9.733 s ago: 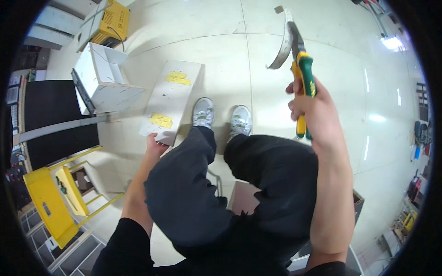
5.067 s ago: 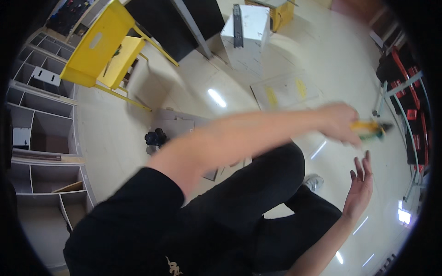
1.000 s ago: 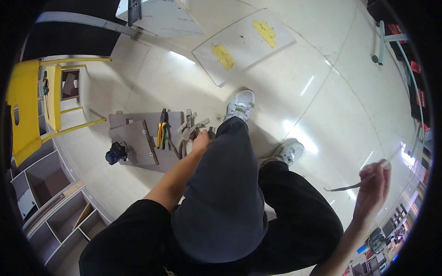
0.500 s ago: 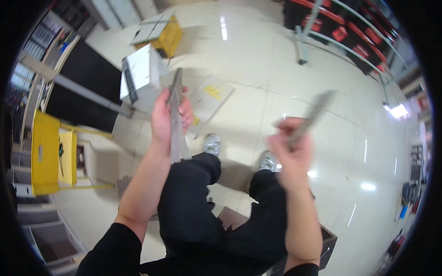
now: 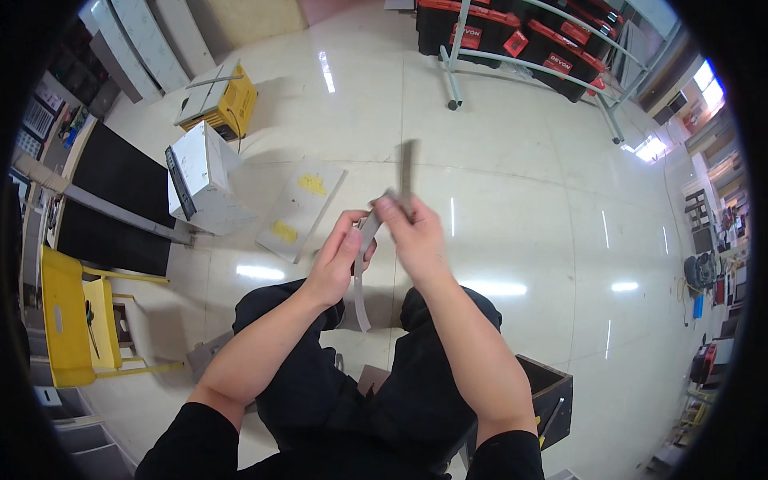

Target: The person sits on the floor and uses pliers and a utility knife to trim and scrape a rectangular wooden board with yellow markings. They repeatedly cut small strips from the board's edge and scrape the surface, then place the board into a cabinet shelf.

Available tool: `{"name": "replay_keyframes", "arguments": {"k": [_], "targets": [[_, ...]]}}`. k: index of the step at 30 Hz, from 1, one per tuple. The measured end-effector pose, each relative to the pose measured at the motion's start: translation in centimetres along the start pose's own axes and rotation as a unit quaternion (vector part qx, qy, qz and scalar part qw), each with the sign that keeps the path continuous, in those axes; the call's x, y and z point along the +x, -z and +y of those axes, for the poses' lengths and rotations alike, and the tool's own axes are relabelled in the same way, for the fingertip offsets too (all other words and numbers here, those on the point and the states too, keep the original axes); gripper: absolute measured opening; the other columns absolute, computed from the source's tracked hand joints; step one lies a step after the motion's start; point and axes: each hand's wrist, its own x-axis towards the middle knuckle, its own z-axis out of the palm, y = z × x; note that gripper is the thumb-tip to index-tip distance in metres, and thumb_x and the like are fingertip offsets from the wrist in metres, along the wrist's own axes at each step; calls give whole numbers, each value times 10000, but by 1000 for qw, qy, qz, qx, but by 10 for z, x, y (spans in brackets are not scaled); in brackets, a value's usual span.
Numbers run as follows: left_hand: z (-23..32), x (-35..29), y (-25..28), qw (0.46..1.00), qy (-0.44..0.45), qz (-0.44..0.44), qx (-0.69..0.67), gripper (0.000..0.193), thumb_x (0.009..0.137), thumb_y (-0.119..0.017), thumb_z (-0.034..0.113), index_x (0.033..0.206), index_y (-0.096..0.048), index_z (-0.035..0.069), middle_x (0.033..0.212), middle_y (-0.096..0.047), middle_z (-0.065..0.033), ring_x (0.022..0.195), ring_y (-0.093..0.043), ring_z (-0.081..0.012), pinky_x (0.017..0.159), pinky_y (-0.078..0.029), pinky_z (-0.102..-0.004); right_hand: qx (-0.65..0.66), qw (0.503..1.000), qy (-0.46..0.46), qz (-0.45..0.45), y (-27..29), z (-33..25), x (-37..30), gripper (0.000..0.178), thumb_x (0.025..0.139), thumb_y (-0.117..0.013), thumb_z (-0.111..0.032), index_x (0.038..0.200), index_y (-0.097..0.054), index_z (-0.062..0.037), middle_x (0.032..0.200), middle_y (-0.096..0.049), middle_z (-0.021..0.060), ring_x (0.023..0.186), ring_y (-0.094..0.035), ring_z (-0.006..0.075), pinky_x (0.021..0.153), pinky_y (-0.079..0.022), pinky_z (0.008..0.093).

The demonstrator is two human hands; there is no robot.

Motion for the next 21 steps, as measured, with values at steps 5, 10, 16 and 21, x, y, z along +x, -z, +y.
{"name": "replay_keyframes", "arguments": {"k": [5, 10, 16, 21], "targets": [[6, 15, 14, 991, 70, 70, -86, 255, 1022, -424, 275, 1160, -475, 66, 767, -468, 9, 716, -423, -69, 629, -369, -237, 21, 993, 69, 89, -2, 2, 8, 306, 1031, -422, -338, 922, -515, -68, 708, -527, 16, 690, -514, 117, 669, -425, 273], [-8, 30, 10, 985, -26, 85, -146, 322, 1027, -410, 227, 1317, -496, 117, 1135, -568, -8, 963, -543, -74, 856, -461, -261, -14, 999, -29, -19, -20, 27, -1, 237, 1016, -477, -285, 1027, -527, -53, 700, -513, -16, 607, -470, 78, 556, -410, 250], [4, 25, 20, 996, -23, -21, -79, 585, 980, -497, 246, 1507, -263, 150, 1162, -495, -96, 1047, -496, -181, 837, -474, -276, -80, 992, -38, -95, 15, 21, 3, 267, 958, -561, -168, 1171, -517, -15, 986, -582, 28, 858, -561, 98, 713, -446, 251], [-58, -26, 161, 986, -46, 113, 115, 647, 897, -624, 170, 1458, -313, 90, 1406, -423, -159, 1264, -459, -308, 1028, -433, -395, 50, 998, -33, -27, 64, 21, 1, 266, 982, -521, -240, 1104, -535, -4, 1042, -534, 75, 859, -486, 139, 740, -417, 283]]}}
